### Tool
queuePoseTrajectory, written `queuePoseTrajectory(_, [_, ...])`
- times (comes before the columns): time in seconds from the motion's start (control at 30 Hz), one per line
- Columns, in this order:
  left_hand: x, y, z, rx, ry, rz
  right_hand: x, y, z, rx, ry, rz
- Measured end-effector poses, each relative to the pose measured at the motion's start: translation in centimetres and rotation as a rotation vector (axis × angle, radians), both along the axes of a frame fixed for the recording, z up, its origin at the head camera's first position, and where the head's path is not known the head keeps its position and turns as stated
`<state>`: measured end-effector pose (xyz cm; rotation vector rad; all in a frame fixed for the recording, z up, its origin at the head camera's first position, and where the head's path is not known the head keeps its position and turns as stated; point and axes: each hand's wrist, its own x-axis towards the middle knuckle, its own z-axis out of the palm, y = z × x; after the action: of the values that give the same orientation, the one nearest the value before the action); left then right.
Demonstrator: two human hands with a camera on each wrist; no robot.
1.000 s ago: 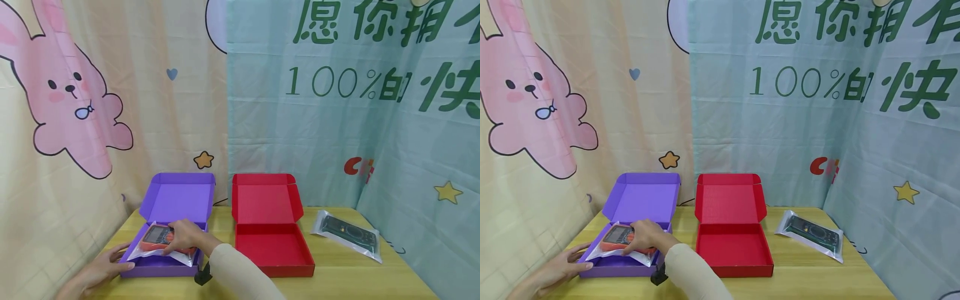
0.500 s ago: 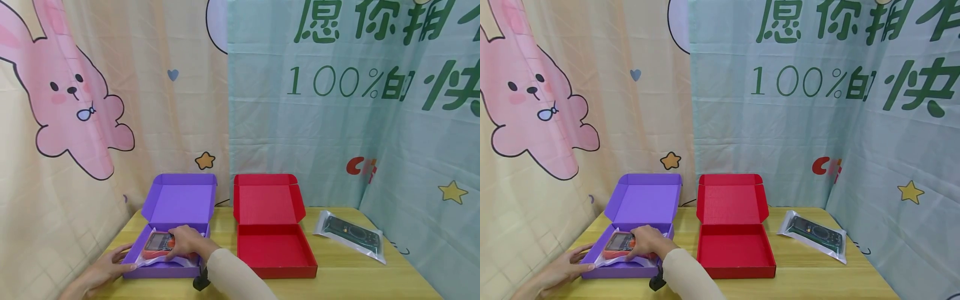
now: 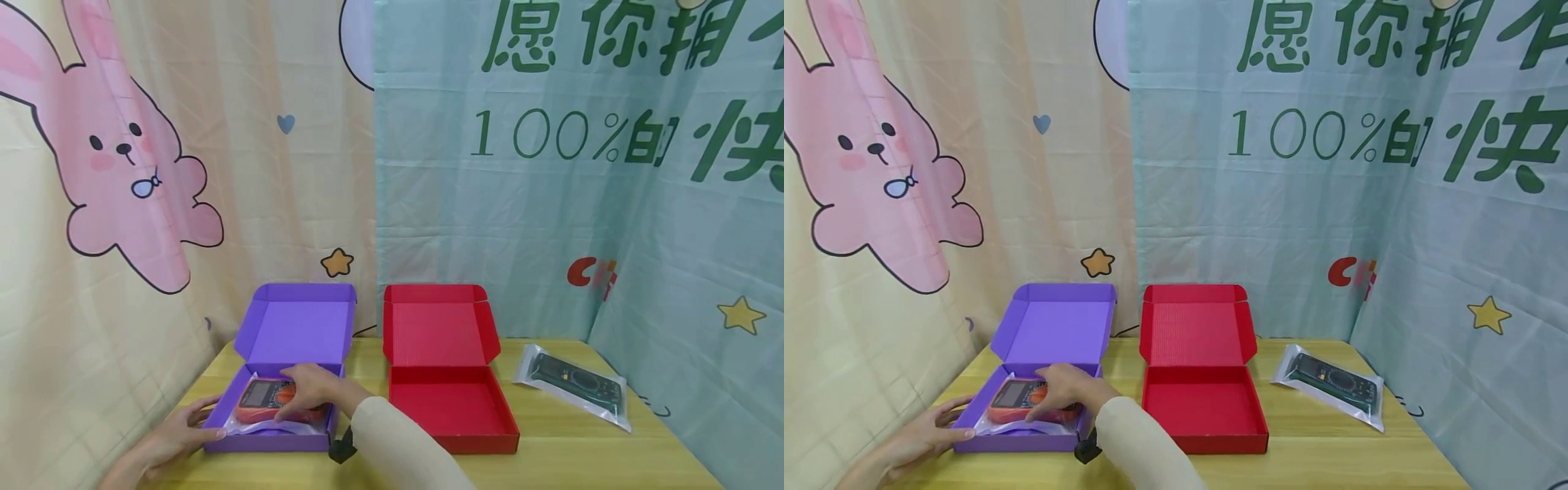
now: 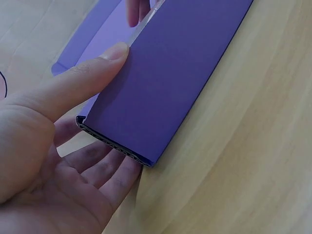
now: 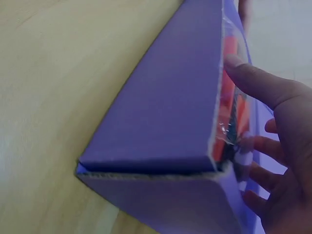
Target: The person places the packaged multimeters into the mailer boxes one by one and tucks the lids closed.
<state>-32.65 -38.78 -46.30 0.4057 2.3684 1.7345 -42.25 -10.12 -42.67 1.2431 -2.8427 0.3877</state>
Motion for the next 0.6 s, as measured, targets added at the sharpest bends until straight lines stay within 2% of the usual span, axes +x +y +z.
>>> queuePoseTrajectory(0.17, [-0.1, 0.1, 0.3, -0.016, -0.002, 0.022, 0.2, 0.9, 1.0, -0.038, -0.057, 0.027])
queuePoseTrajectory(0.4, [-0.4, 0.1, 1.1, -0.072, -0.001, 0.037, -0.4, 2.3, 1.6, -0.094, -0.084, 0.046])
queuePoseTrajectory(0.5, [-0.6, 0.4, 1.8, -0.1, 0.015, 0.073, -0.8, 3.0, 2.1, -0.123, -0.079, 0.036])
queuePoseTrajectory(0.6, [-1.5, 1.1, 2.7, -0.11, 0.033, 0.143, -1.3, 4.1, 2.8, -0.147, -0.044, 0.012])
